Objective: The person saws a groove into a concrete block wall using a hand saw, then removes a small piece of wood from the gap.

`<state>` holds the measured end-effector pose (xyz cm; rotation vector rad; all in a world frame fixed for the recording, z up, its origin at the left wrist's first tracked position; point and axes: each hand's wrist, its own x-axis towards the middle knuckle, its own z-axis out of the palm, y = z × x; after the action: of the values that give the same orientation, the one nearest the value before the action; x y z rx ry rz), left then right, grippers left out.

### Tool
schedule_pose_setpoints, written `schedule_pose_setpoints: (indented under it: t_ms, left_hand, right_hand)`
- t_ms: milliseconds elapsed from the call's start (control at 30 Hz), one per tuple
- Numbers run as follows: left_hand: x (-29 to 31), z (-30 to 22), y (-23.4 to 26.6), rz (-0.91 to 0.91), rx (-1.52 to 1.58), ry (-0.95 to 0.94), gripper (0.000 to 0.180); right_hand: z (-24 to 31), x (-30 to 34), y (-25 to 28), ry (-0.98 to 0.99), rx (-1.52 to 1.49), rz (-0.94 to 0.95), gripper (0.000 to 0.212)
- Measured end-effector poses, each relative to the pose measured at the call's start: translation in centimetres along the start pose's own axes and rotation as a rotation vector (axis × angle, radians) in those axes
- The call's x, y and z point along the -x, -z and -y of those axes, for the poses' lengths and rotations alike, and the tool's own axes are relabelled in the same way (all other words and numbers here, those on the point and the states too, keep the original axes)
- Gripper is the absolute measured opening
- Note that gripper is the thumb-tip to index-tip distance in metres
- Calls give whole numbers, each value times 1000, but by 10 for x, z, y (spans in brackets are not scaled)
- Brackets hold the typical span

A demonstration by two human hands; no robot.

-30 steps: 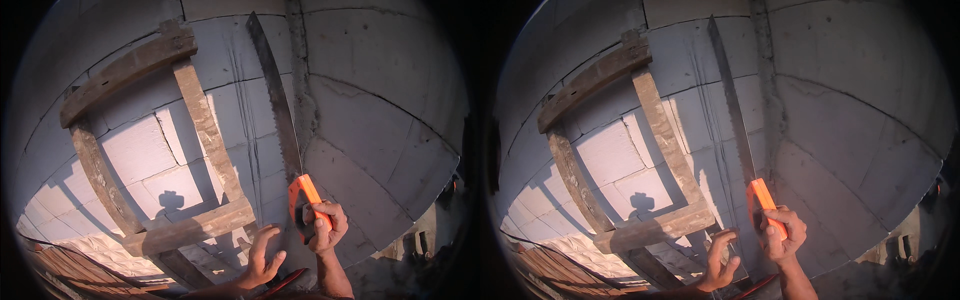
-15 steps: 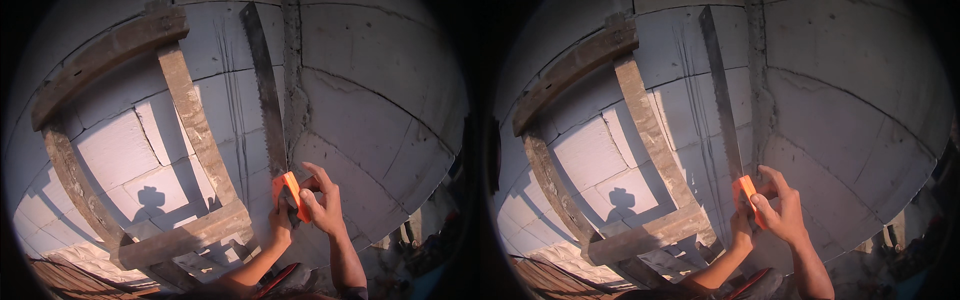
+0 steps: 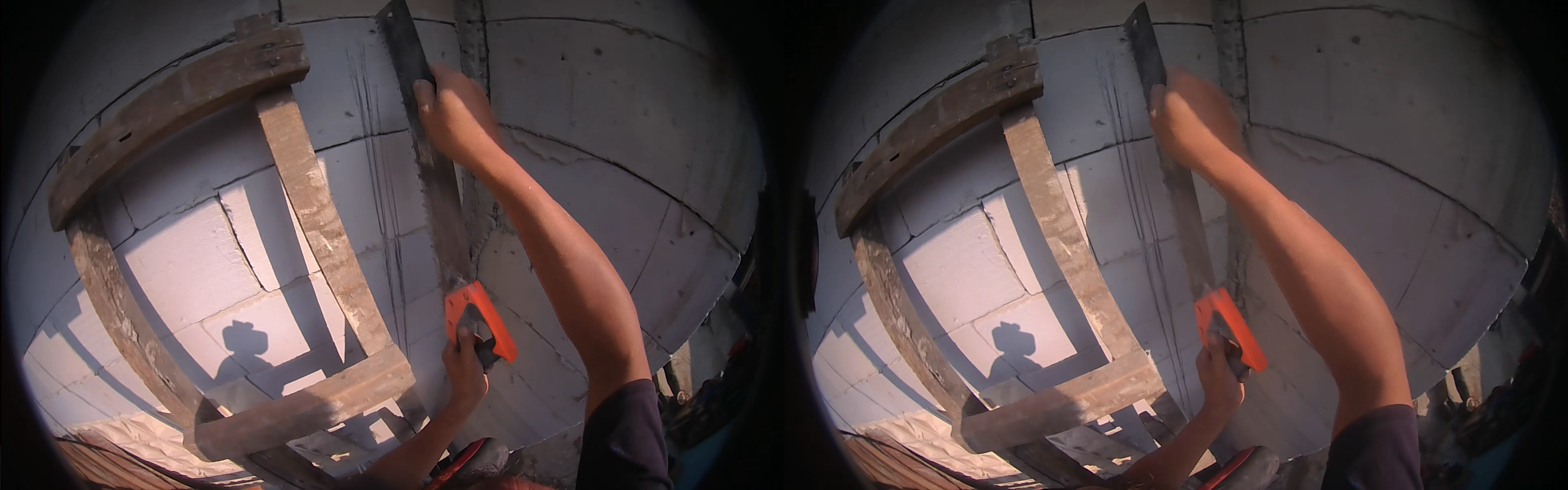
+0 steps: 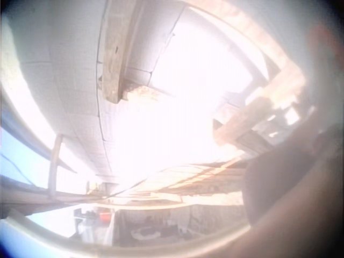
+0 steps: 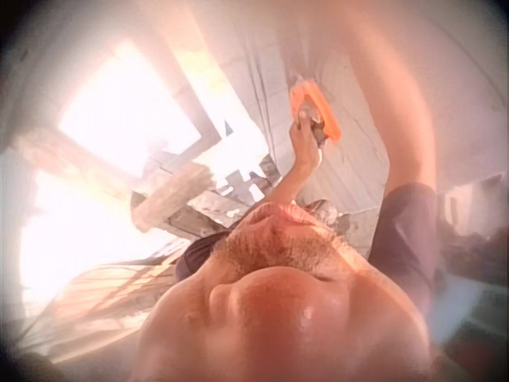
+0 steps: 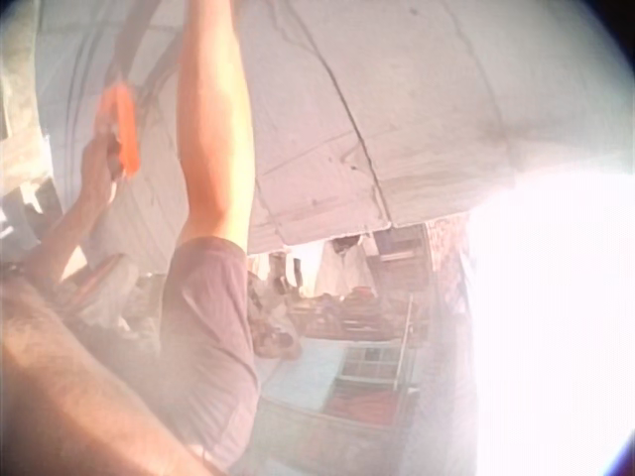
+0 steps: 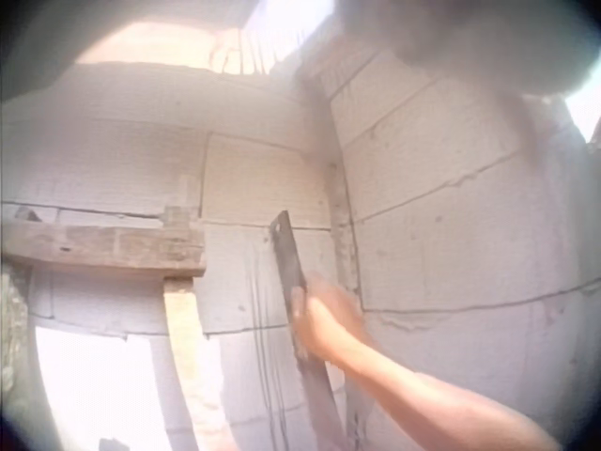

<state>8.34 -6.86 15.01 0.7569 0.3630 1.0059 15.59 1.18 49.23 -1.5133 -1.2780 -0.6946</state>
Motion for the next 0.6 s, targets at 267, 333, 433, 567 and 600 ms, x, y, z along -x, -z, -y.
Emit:
schedule_pose_setpoints:
  t_ms: [267,333,433,567,600]
  left_hand:
    - [-3,-12,-15,10,59,55,47]
    - [-5,-11,-12,36,66,49,45]
    - [-5,-12,-15,33,108,34,45]
    - [-14,-13,-14,-20,68,7,49]
    - [-18,-15,-12,-46,63,-2,51]
  right_hand:
    - [13,-11,-11,-3,103,-50,29]
    - [11,-14,-14,21,103,-62,31]
    - [8,-19,-16,43,93,-67,33]
    - [9,-19,-22,18,93,-53,33]
    - [10,-17,-23,18,84,-53,33]
